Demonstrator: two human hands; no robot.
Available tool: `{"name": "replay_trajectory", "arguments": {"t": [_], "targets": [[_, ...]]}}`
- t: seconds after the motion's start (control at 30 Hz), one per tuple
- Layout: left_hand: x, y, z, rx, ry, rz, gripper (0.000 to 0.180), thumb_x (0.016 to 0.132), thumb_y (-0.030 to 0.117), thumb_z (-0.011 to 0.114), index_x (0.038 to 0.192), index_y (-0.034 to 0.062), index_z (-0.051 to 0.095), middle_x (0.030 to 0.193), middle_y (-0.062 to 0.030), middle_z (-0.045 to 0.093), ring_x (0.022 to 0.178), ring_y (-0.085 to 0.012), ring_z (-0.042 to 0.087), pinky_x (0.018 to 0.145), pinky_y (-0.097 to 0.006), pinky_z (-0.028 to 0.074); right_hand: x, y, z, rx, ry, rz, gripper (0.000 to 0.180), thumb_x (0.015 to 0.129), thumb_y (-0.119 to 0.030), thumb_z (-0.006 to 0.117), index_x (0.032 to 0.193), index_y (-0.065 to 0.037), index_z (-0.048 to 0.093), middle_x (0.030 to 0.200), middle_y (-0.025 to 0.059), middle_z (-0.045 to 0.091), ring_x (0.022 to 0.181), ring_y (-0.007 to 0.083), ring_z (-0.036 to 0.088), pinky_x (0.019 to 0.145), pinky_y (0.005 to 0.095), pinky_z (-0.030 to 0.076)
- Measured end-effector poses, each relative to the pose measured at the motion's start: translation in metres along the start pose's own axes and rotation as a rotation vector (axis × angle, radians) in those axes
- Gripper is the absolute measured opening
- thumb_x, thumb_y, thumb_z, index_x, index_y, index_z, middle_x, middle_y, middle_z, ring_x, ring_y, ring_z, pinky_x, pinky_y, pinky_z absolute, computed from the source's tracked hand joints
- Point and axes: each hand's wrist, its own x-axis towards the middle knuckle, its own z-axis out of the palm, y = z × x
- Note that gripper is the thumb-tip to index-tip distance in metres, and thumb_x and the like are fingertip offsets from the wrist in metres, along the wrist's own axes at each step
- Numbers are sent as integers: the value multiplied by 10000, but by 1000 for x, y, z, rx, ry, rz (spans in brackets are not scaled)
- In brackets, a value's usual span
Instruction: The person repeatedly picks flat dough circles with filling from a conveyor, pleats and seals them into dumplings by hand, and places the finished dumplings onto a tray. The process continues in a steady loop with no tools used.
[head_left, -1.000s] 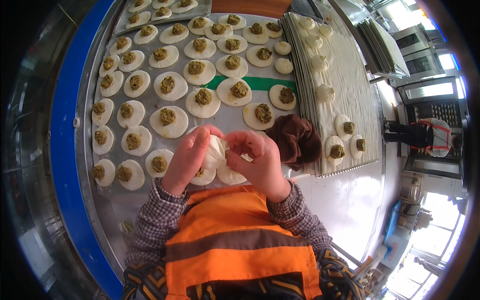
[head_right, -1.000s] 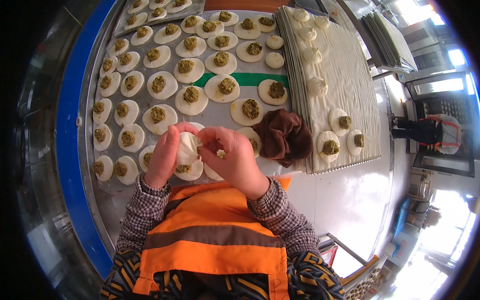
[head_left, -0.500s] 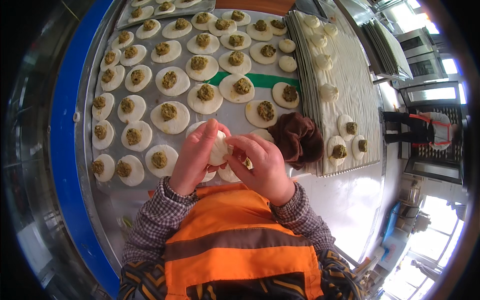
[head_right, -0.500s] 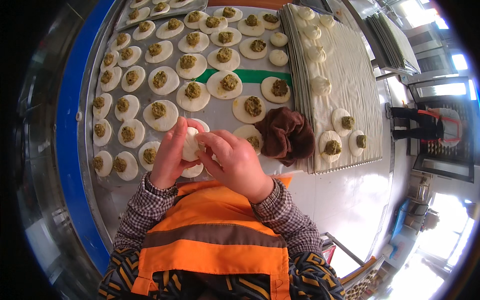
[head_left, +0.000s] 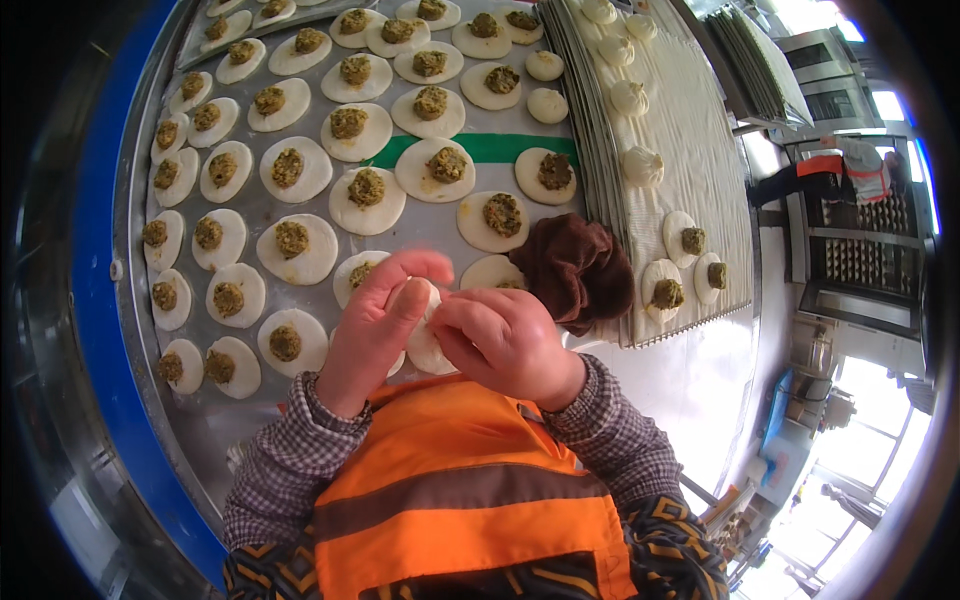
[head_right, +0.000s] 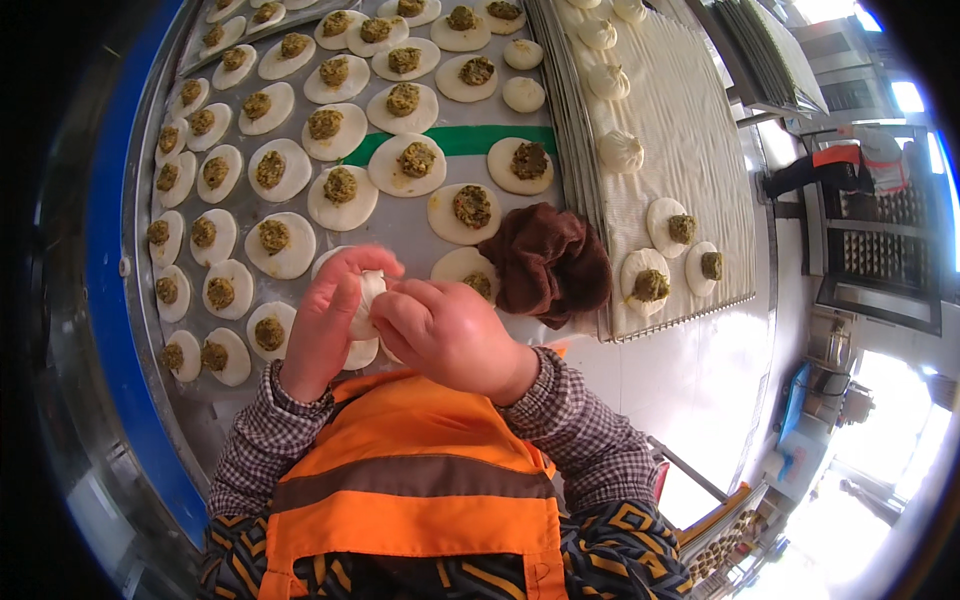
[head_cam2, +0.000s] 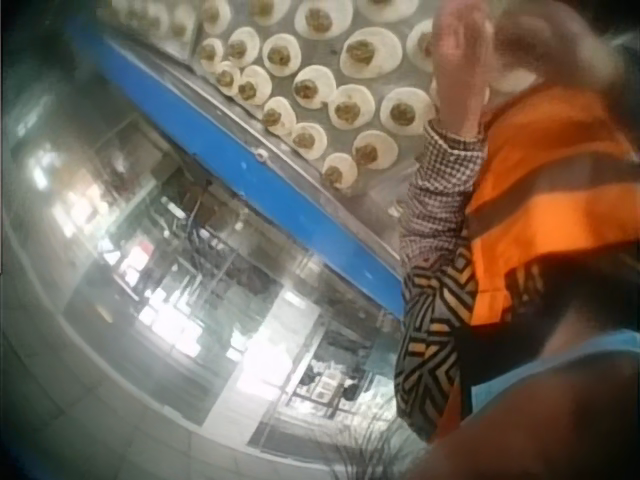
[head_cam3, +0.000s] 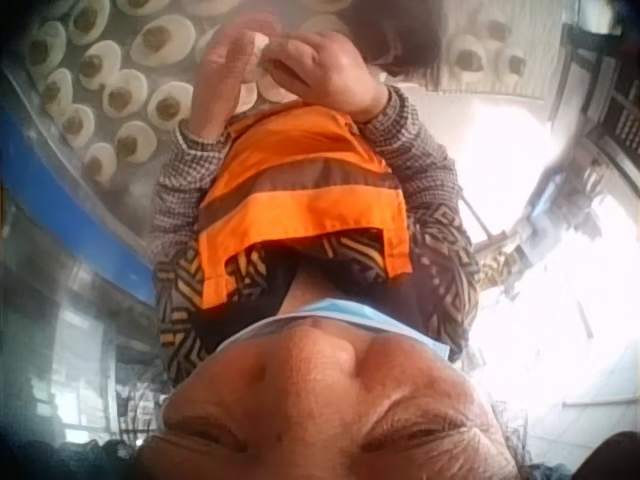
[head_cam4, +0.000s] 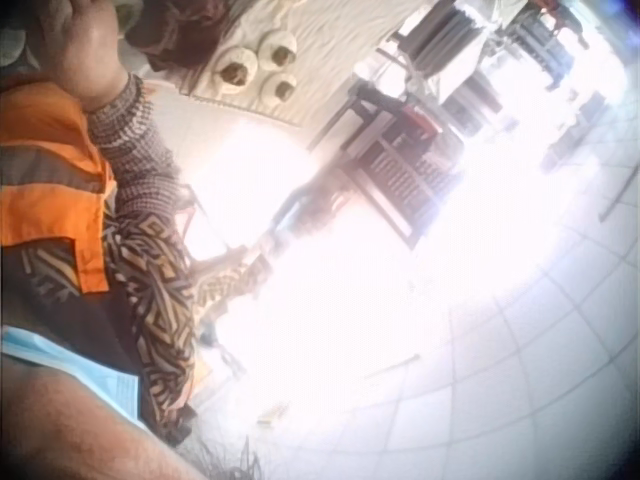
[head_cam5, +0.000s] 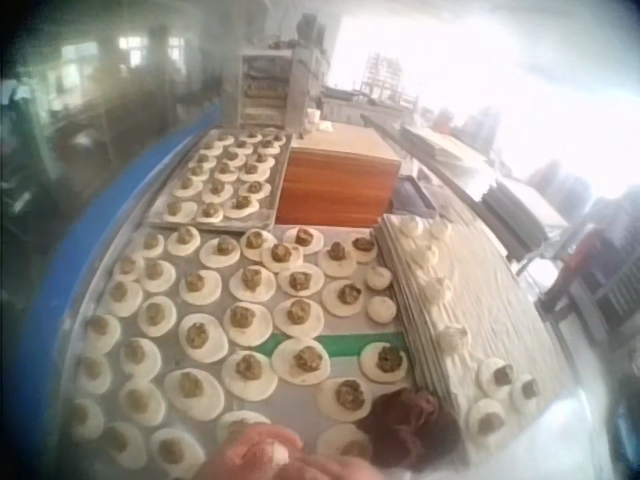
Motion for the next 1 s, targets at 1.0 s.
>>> {"name": "replay_trajectory", "arguments": {"t": [1.0], "targets": [[25,6,4,-513,-167,-438,602,1032,539,303,868,32,584,829,-92,636,670,-178,648,541,-278,532,10,4,-34,253,68,356,140,802,57,694,934,22,665,834,46,659,688,84,608,597,208,481]]}}
